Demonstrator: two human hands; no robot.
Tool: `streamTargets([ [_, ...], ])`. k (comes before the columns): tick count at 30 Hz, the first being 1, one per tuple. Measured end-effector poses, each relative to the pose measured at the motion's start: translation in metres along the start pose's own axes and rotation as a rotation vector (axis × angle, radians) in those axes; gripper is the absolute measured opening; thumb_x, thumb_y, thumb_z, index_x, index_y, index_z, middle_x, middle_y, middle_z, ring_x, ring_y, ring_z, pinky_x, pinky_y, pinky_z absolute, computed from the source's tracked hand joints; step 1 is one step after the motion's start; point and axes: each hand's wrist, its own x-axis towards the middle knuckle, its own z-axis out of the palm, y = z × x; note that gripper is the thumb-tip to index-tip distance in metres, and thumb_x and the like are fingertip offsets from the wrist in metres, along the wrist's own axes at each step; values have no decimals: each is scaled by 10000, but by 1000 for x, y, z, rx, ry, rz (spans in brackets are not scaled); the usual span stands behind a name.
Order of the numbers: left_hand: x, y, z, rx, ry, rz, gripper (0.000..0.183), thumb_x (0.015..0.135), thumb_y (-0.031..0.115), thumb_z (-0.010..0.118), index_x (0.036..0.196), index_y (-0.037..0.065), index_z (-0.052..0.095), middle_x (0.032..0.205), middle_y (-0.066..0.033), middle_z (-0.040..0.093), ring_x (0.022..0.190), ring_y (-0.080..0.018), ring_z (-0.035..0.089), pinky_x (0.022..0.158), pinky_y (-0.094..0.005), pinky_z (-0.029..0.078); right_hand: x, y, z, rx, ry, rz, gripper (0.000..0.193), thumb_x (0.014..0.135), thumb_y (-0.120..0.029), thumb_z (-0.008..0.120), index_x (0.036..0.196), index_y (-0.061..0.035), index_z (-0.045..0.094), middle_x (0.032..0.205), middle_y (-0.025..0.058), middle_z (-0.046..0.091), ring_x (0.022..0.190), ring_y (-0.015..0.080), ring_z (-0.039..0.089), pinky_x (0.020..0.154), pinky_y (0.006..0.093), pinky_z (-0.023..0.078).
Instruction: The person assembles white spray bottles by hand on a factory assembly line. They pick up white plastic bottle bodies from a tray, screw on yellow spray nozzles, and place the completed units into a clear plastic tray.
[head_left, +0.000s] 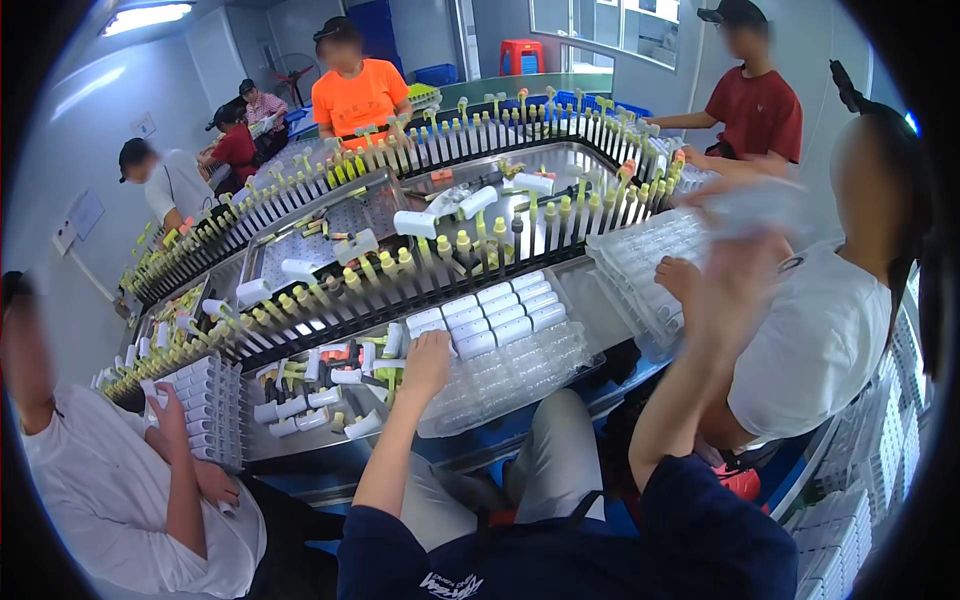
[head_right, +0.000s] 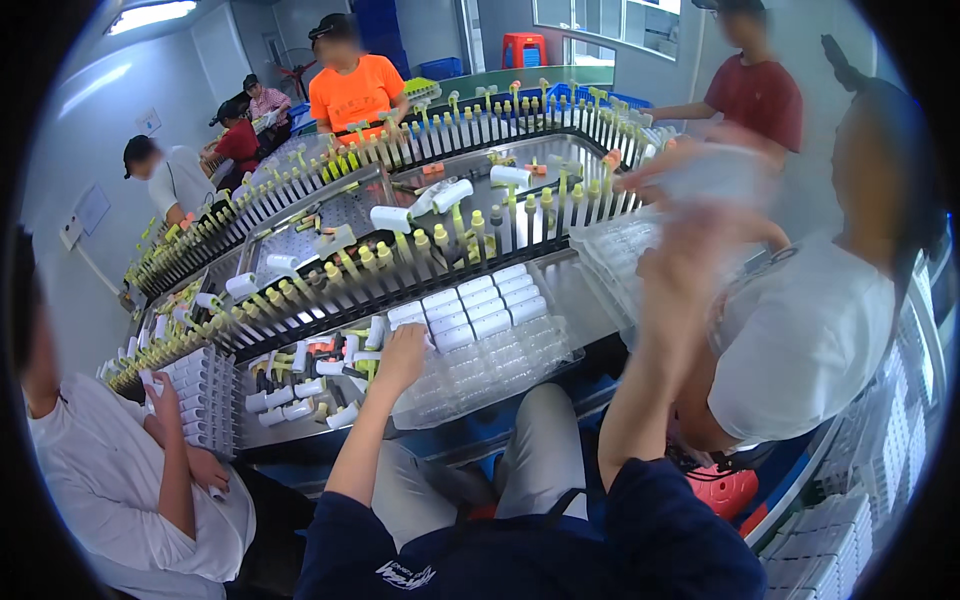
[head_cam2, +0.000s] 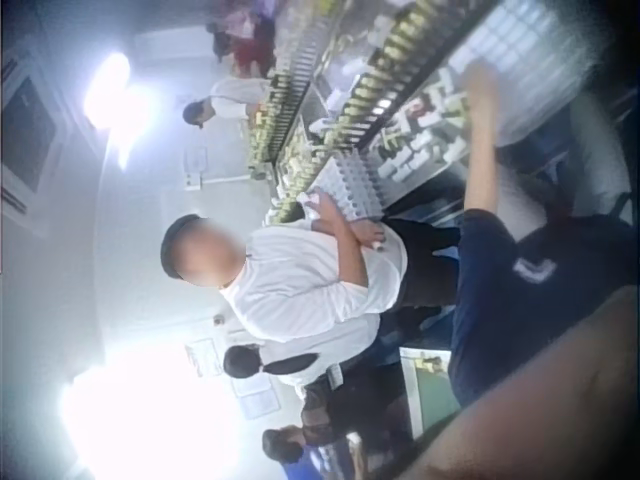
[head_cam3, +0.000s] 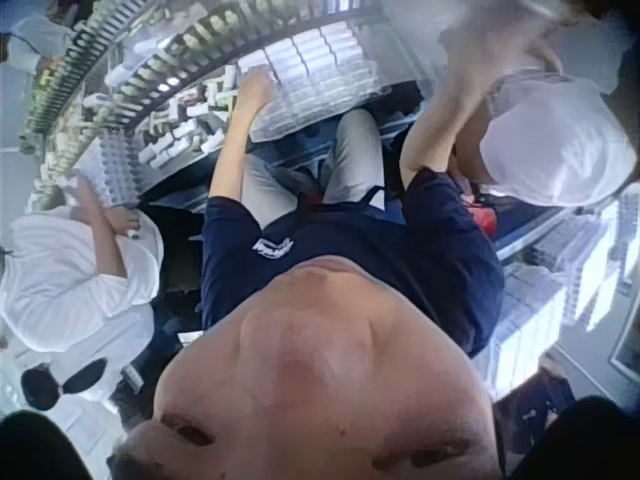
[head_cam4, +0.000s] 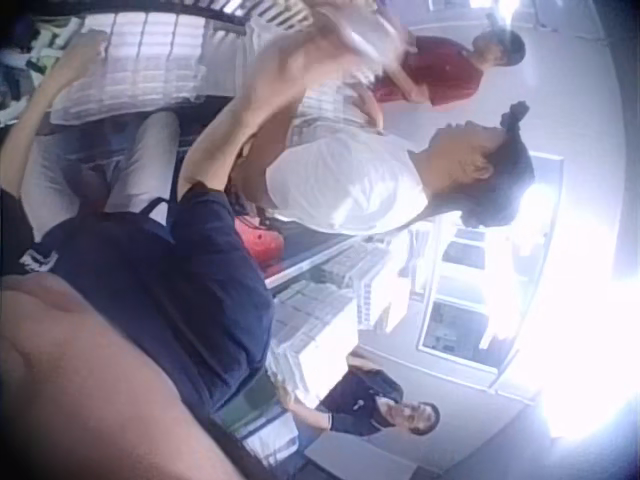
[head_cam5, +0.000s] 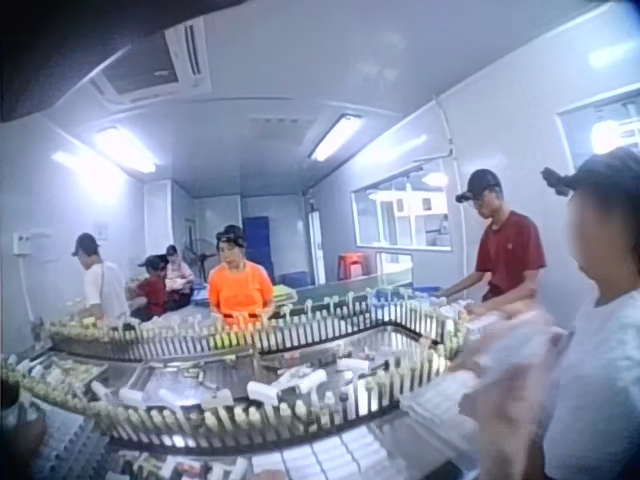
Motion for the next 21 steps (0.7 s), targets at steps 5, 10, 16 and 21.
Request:
streamTargets([
  [5,7,30,-23,-309,206,-127,371,1028,112,612,1374,-10,561,1188,-253,691,1043,-451,669,903,-521,525,-13,97,23,-165,-55,376,456,1125,-460,540,1234,-18,509,901,76,605,726,163,618,680,330,556],
  [10,47,61,-56,-675,327,-300,425,1058,239,677,1365,-32,565,923,-172,691,898,-313,722,770,-421,554,-60,144,30,-151,-182,625,393,1115,-401,577,1144,-13,527,853,109,619,678,162,633,550,348,511],
  [16,167,114,-91,-1143,301,-250,355,1032,311,720,1093,-21,610,819,-90,654,565,-170,655,406,-315,462,-9,185,32,-439,-112,256,363,1031,-253,711,1238,23,598,1034,222,685,950,326,698,834,410,551],
  [21,258,114,-97,-583,502,-254,389,1015,301,697,1126,-52,577,967,-300,732,881,-473,737,811,-537,588,54,197,42,-587,-497,-132,381,932,-181,760,1265,-39,640,1220,184,676,1202,398,612,1008,472,502],
])
